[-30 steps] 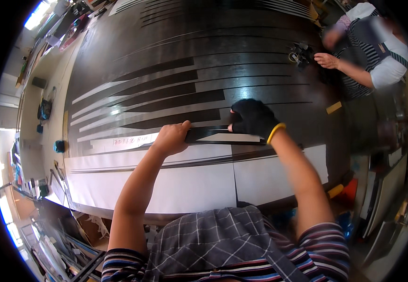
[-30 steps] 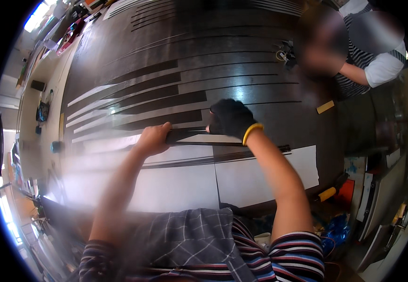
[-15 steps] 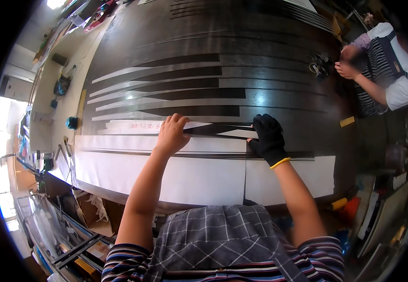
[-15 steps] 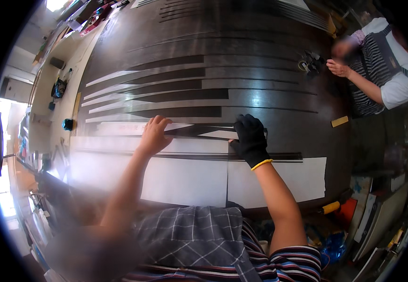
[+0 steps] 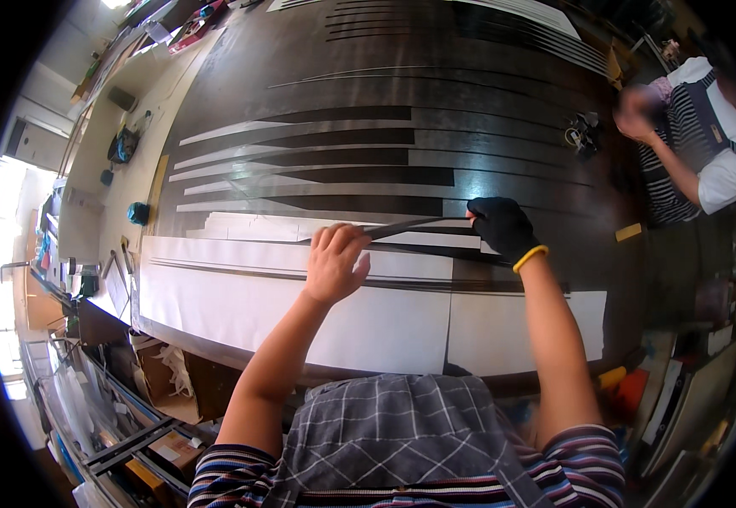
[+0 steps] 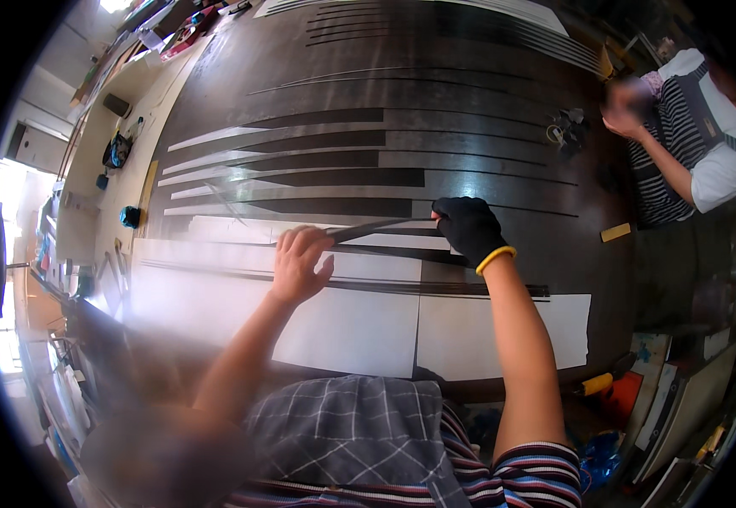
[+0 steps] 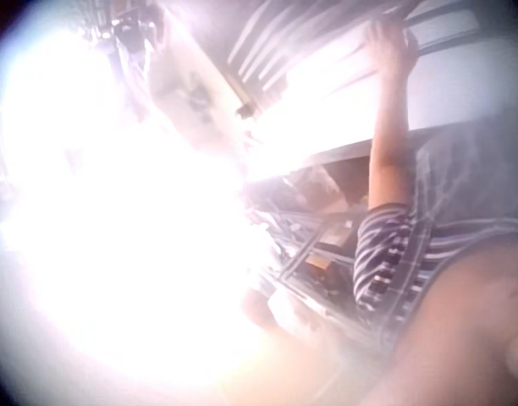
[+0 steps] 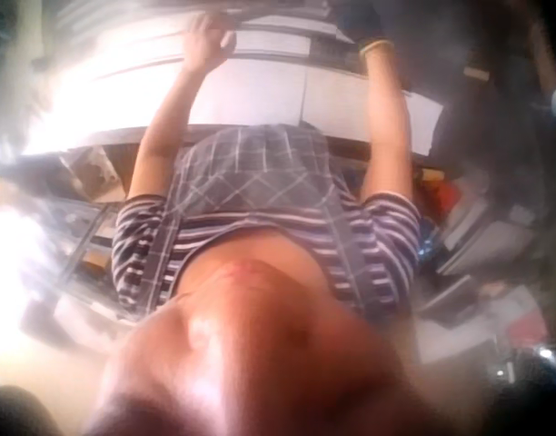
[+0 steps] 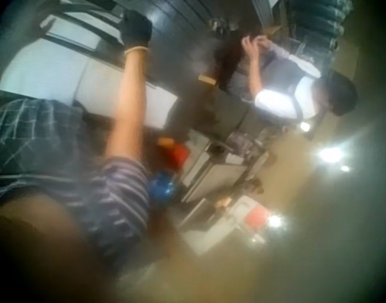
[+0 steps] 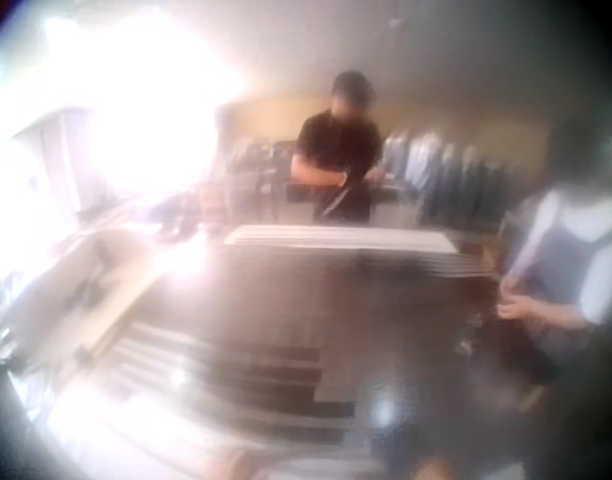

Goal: The person places black vinyl strips onto a white sheet on a work table, aligns them, and smooths them down with a yellow squeegee. The person repeats this process for multiple strips, ensuring they are flat and properly adhered.

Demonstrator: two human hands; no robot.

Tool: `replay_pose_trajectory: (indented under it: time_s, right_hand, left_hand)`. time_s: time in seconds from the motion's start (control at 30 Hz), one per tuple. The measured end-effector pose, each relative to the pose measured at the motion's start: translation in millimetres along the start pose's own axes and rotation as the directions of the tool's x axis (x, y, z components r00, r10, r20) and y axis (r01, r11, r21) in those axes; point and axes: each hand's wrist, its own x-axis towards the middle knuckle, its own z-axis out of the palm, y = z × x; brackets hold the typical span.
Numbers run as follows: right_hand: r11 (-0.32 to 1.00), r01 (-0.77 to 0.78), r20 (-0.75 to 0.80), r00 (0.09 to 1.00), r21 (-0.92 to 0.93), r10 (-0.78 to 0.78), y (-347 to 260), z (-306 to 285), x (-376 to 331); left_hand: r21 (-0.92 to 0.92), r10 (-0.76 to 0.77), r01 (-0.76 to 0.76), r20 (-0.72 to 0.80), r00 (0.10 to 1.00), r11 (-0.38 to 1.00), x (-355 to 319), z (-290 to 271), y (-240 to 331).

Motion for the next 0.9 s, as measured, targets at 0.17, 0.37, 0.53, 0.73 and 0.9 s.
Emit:
replay_pose_trajectory:
  time_s: [0.17,0.37,0.53,0.73,0.9]
  right_hand:
    - [0.977,-0.131,0.175,0.971,-0.17,0.16,18.4,-5.1,15.5]
    - [0.952,-0.056,0.176,0.978,-0.302,0.113,19.3,-1.0,25.1]
    - [0.886,0.024,0.201,0.976,-0.463,0.079,19.0,3.7,34.4]
    - [0.851,0.089,0.254,0.966,-0.517,0.054,15.0,12.2,26.5]
    - [0.855,0.185,0.313,0.949,-0.484,-0.028,1.3,19.6,14.8]
  left_hand:
    - [-0.084,-0.045,0.08,0.363,0.931,0.993,12.9,2.0,-6.6]
    - [0.19,-0.187,0.096,0.546,0.817,0.977,30.7,25.4,-21.9]
    - [0.181,-0.247,0.169,0.66,0.71,0.969,45.7,24.3,-26.3]
    - [0.117,-0.201,0.163,0.566,0.799,0.98,25.6,23.1,-18.2]
    - [0.089,-0.21,0.191,0.453,0.867,0.978,10.1,18.7,-7.4]
